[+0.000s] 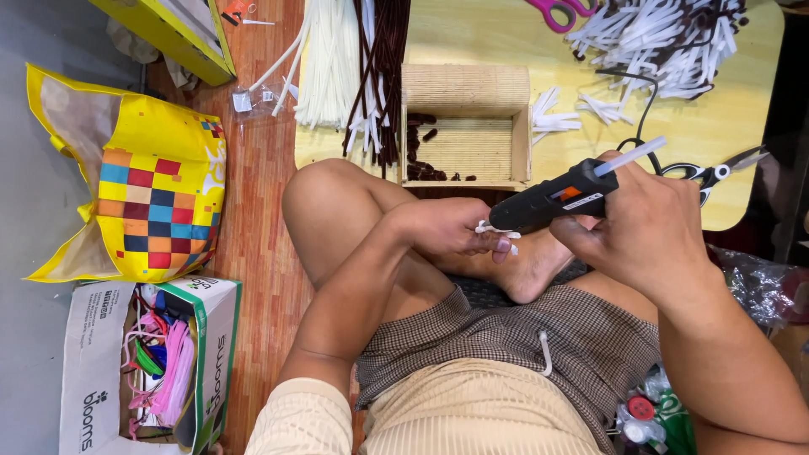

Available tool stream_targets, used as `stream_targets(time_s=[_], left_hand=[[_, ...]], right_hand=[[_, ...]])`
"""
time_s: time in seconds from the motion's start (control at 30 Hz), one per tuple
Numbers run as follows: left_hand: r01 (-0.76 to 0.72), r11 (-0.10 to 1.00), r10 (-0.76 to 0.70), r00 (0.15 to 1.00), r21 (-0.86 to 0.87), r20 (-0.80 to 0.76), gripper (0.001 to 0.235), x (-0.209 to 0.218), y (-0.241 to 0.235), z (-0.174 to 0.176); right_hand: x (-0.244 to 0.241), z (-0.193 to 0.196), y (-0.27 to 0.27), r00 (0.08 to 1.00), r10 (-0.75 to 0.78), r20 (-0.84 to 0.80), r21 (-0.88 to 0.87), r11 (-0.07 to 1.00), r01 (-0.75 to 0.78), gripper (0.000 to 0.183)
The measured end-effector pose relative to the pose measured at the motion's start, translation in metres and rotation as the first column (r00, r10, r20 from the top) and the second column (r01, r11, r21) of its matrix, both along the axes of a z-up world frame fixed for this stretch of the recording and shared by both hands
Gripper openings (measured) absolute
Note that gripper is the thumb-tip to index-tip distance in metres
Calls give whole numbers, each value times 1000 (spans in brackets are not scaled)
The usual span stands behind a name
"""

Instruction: The person sits on the floor and assembles small white plastic pieces into a cluster using a hot glue gun. They repeatedly pick up pieces, apply glue, and attach them together by hand.

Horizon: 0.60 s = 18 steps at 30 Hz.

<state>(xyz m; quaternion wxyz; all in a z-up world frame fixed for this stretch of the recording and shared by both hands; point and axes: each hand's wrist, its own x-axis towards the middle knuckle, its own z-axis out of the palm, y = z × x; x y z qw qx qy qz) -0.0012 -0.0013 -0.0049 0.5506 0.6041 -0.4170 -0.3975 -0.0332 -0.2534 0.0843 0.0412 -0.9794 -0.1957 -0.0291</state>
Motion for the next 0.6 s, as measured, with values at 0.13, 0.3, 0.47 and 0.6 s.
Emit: stream_targets(time_s=[0.13,0.3,0.47,0.6], left_hand=[[14,1000,-14,1000,-3,-2,42,0,-1,-5],[-3,997,7,998,75,-56,25,-2,-2,2],[34,998,-33,999,-47,28,41,-3,-2,7],[-14,1000,12,964,-5,-267,26,0,3,20]], right_hand=[[1,1,0,1000,-7,-14,-27,1000,6,32],[8,12,12,982,-127,-140,-138,985,107,33],[66,-8,28,893,-290,-345,94,936,340,53],[115,-97,12,853,-307,-423,312,834,455,61]])
